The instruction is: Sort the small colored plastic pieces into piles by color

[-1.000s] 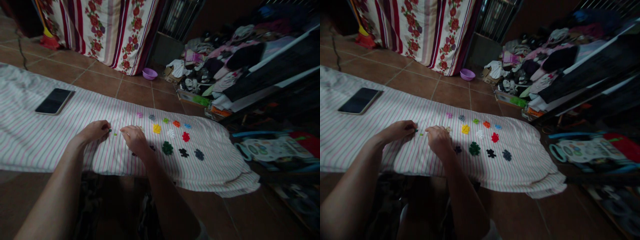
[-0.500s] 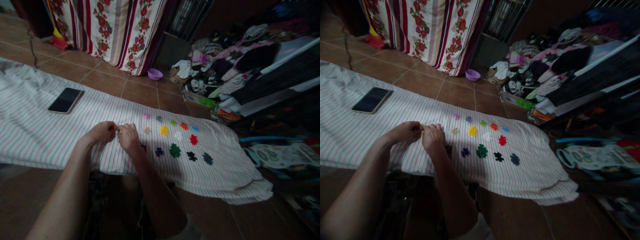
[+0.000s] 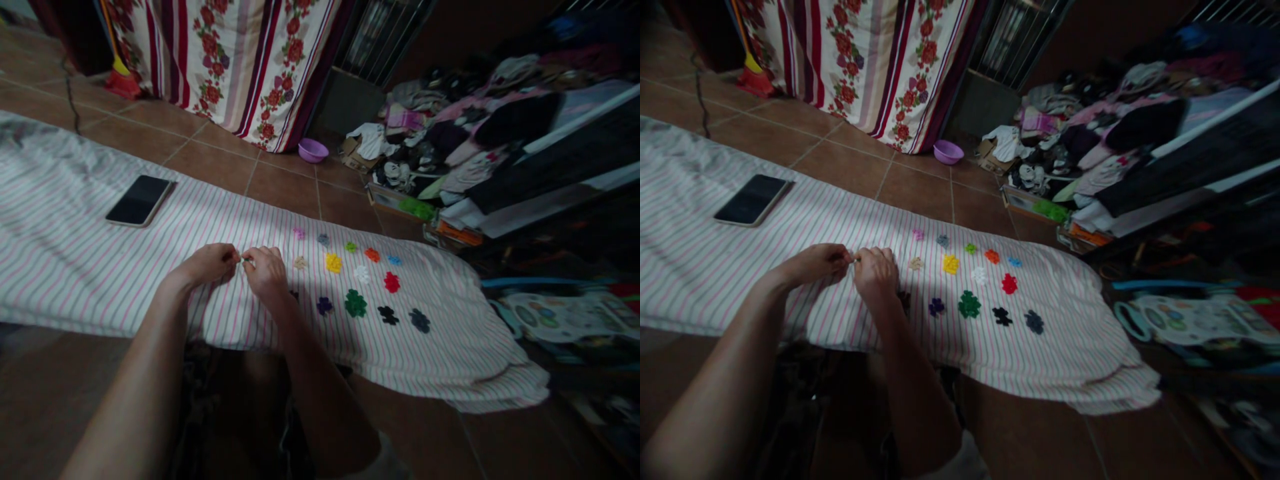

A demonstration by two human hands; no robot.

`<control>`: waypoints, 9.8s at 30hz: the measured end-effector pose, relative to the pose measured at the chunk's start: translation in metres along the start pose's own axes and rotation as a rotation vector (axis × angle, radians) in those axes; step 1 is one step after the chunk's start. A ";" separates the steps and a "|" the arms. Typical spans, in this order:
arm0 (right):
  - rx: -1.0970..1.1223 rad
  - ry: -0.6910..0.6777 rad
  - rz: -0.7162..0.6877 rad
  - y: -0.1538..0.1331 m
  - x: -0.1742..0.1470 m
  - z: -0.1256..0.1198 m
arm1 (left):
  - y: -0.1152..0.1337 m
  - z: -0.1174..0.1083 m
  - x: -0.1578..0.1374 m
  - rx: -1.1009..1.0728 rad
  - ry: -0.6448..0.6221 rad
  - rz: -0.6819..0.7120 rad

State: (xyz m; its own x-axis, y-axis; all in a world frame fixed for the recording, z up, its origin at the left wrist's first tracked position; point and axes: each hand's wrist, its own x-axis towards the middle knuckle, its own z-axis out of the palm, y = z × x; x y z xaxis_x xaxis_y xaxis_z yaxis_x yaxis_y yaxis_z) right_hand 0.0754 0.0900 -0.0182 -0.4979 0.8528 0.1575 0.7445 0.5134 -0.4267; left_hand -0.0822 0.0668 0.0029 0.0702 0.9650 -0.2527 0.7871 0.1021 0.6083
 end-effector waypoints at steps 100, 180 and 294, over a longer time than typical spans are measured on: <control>-0.083 -0.196 -0.213 0.012 -0.009 -0.011 | 0.010 0.009 0.009 0.313 0.063 -0.028; 0.142 0.512 0.513 0.223 -0.025 -0.109 | 0.045 0.026 0.032 0.427 0.141 -0.121; 0.624 0.833 0.392 0.175 -0.082 -0.099 | 0.137 0.101 0.193 0.230 0.351 0.513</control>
State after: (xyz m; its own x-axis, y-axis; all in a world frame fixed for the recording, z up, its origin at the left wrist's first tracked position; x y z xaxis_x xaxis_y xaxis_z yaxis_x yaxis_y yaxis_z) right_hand 0.2905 0.1189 -0.0175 0.3518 0.8632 0.3622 0.3139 0.2557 -0.9144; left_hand 0.1008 0.2427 -0.0388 0.2979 0.9030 0.3096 0.8206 -0.4079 0.4003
